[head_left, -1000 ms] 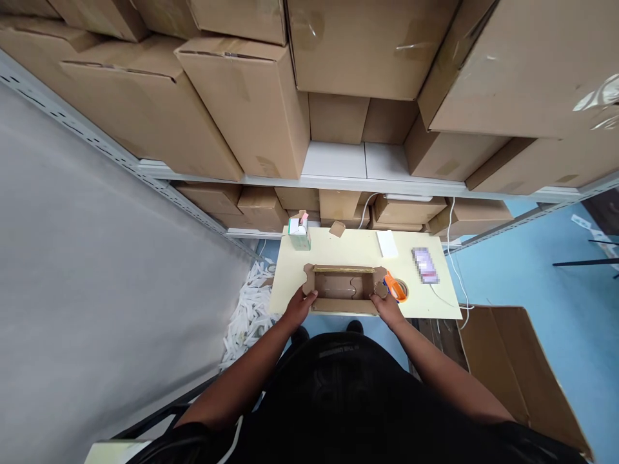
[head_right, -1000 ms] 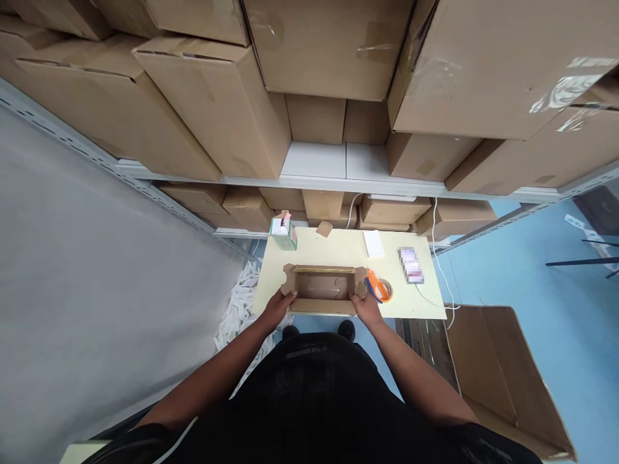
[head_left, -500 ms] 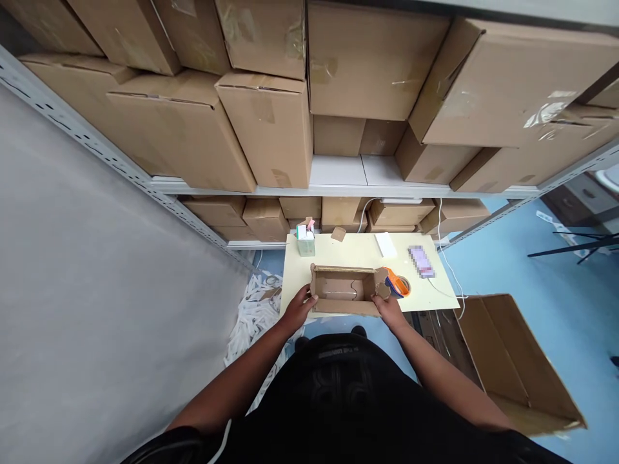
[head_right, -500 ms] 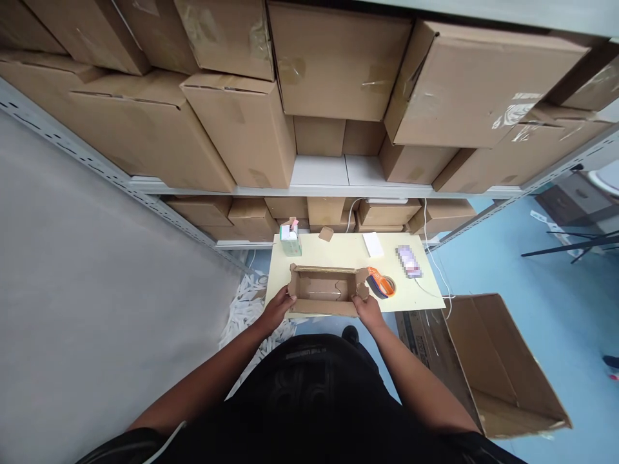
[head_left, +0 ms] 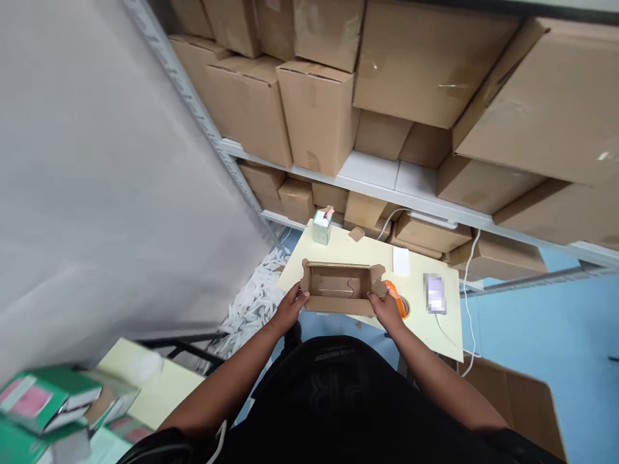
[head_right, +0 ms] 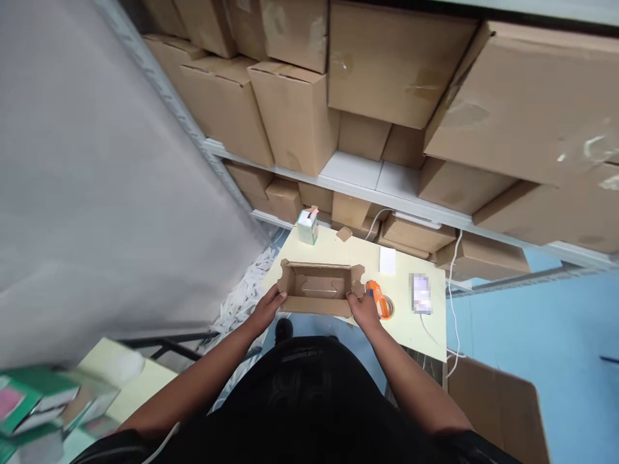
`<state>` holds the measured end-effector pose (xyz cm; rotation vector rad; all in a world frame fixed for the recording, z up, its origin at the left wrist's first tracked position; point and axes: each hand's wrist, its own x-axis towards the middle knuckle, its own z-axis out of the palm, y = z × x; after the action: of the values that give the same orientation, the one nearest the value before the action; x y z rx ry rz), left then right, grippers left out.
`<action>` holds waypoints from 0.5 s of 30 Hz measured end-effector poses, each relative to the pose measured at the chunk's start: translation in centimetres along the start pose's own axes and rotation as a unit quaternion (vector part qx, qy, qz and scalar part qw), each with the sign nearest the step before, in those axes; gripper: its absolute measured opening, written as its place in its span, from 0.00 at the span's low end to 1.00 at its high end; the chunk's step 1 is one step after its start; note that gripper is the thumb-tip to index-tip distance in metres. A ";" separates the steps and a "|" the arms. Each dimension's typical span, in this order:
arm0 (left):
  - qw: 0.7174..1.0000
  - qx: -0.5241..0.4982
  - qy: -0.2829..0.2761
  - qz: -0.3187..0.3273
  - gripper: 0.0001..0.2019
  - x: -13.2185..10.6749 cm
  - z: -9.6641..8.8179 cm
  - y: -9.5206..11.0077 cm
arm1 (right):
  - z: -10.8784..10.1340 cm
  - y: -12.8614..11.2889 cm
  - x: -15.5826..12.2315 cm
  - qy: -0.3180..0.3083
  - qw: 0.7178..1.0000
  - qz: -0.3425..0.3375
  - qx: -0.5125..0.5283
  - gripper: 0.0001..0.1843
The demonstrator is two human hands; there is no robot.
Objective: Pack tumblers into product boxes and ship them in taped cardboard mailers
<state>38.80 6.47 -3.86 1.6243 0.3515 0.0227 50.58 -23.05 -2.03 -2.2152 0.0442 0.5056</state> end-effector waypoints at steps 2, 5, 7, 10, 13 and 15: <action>0.999 -0.024 0.036 0.000 0.29 -2.1 0.6 -0.1 | -0.7 -0.4 0.5 -0.024 0.999 -0.016 -0.016 0.22; 0.995 -0.061 0.085 -0.007 0.30 -5.6 0.9 -0.1 | -0.8 -1.6 0.9 -0.060 0.996 -0.061 -0.032 0.22; 0.989 -0.072 0.128 -0.009 0.30 -8.0 0.7 -0.3 | 0.0 -2.5 0.8 -0.089 0.991 -0.088 -0.045 0.22; 0.978 -0.068 0.197 -0.006 0.30 -11.8 0.1 -0.5 | 1.9 -4.2 0.0 -0.135 0.982 -0.118 -0.064 0.22; 0.964 -0.066 0.258 -0.009 0.30 -15.8 -0.8 -0.9 | 4.3 -5.7 -1.7 -0.177 0.969 -0.159 -0.066 0.23; 0.952 -0.069 0.297 -0.013 0.30 -18.8 -1.7 -1.3 | 6.1 -6.6 -3.4 -0.198 0.960 -0.184 -0.068 0.23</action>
<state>20.31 3.68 -1.34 1.4470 0.8139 0.5159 46.76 -14.66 0.69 -2.1421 -0.6192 0.7457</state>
